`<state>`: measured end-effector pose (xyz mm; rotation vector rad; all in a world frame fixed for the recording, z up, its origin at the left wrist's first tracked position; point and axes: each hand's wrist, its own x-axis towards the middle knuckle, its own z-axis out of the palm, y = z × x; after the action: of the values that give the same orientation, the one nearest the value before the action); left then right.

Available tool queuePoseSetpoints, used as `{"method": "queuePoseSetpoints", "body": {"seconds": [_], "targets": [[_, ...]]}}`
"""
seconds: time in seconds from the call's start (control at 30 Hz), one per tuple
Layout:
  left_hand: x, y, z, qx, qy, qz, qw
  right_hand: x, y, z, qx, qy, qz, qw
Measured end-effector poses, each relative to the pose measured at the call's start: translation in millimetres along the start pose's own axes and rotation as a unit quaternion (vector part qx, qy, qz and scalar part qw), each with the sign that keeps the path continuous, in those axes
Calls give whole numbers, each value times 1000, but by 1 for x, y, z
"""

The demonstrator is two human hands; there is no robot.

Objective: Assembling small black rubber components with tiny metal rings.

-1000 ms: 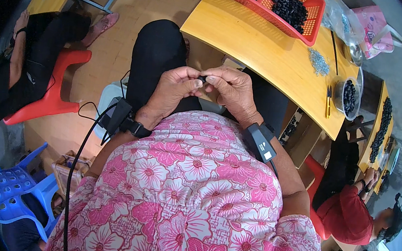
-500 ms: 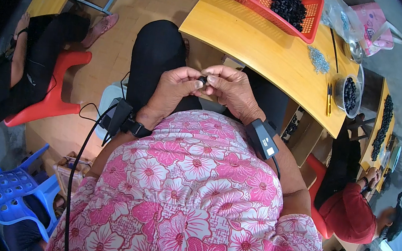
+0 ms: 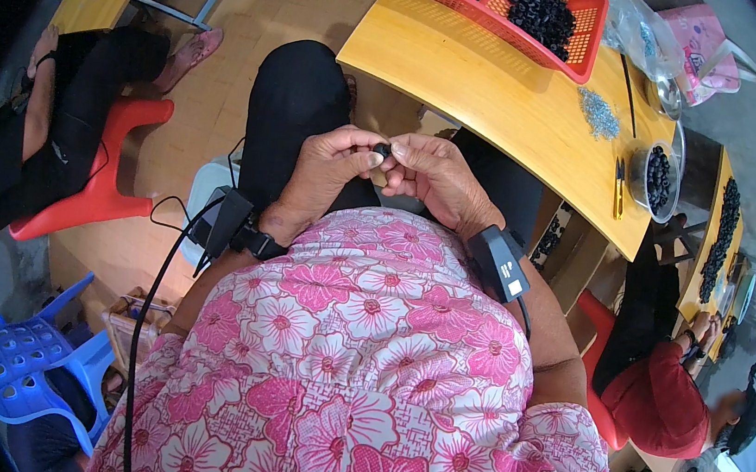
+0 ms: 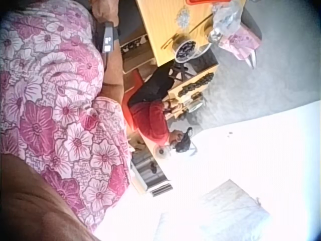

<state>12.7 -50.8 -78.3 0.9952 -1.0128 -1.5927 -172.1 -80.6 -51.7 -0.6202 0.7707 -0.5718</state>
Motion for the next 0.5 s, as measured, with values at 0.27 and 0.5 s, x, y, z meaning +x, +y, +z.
{"method": "queuePoseSetpoints", "body": {"seconds": [0.27,0.5], "targets": [[-2,5,1,13,-10,2,1000,-1,-1,6,16,-62,3,998],[2,-3,0,-12,-27,12,999,0,2,2,38,-90,-5,995]]}}
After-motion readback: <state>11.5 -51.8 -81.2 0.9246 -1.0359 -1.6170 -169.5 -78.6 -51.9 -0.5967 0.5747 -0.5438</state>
